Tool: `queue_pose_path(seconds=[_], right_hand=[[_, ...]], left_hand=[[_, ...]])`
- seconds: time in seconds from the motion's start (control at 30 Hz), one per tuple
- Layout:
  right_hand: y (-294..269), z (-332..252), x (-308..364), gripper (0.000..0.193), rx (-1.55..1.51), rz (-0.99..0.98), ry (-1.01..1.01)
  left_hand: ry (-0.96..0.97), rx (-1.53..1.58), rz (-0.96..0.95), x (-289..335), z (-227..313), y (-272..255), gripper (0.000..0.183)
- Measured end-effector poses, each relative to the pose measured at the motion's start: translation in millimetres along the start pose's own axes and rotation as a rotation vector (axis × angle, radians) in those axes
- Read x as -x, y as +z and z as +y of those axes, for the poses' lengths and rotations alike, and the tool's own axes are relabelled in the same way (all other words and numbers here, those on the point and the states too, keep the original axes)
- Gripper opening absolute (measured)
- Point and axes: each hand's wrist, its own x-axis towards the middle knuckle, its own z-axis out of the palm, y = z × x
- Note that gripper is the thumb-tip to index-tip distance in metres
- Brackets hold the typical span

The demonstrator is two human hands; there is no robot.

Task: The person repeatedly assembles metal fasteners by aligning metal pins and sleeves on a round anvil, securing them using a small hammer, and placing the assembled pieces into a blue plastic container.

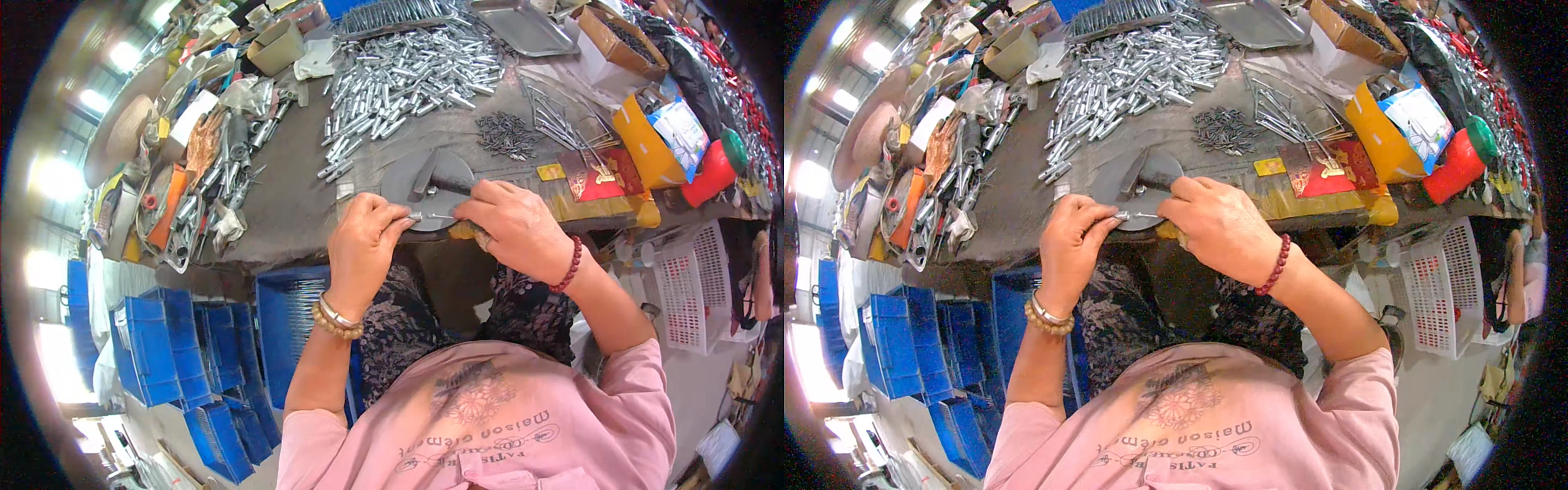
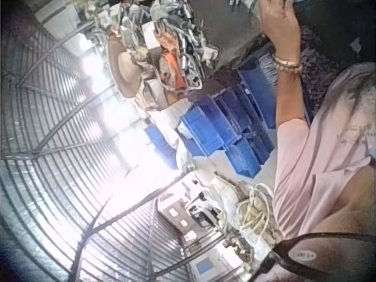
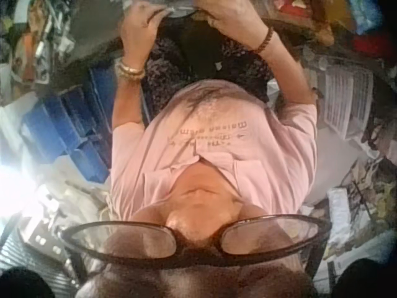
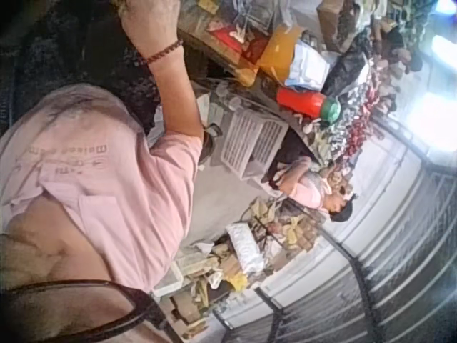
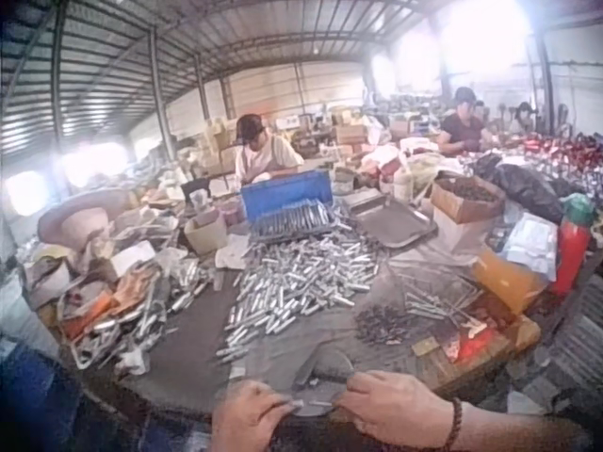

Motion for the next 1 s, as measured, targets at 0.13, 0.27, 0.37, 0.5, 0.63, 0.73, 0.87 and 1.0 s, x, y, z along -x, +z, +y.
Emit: queue_pose_path(seconds=[0.13, 0.27, 0.37, 0.5, 0.63, 0.73, 0.87, 1.0], right_hand=[[4, -1, -3, 0.026, 0.080, -0.043, 0.012], [4, -2, -6, 0.024, 0.131, -0.030, -0.017], [4, -1, -7, 0.023, 0.144, -0.029, -0.035], [4, 1, -7, 0.024, 0.110, -0.020, -0.051], [2, 3, -9, 0.024, 0.082, -0.023, -0.076], [3, 5, -11, 0.023, 0.059, -0.030, -0.095], [4, 9, -16, 0.023, 0.057, -0.034, -0.110], [5, 14, -19, 0.021, 0.016, -0.009, -0.143]], left_hand=[[-0.002, 0.017, -0.003, 0, -3, 0, 0.013], [-0.014, 0.085, -0.022, 0, -6, -1, 0.014], [-0.020, 0.115, -0.029, 0, -7, 0, 0.013], [-0.040, 0.142, -0.037, -1, -7, 0, 0.013], [-0.043, 0.152, -0.045, 0, -9, 0, 0.014], [-0.024, 0.174, -0.009, 0, -10, 1, 0.013], [-0.029, 0.184, -0.015, -1, -10, -1, 0.013], [-0.093, 0.224, -0.060, -2, -13, -1, 0.014]])
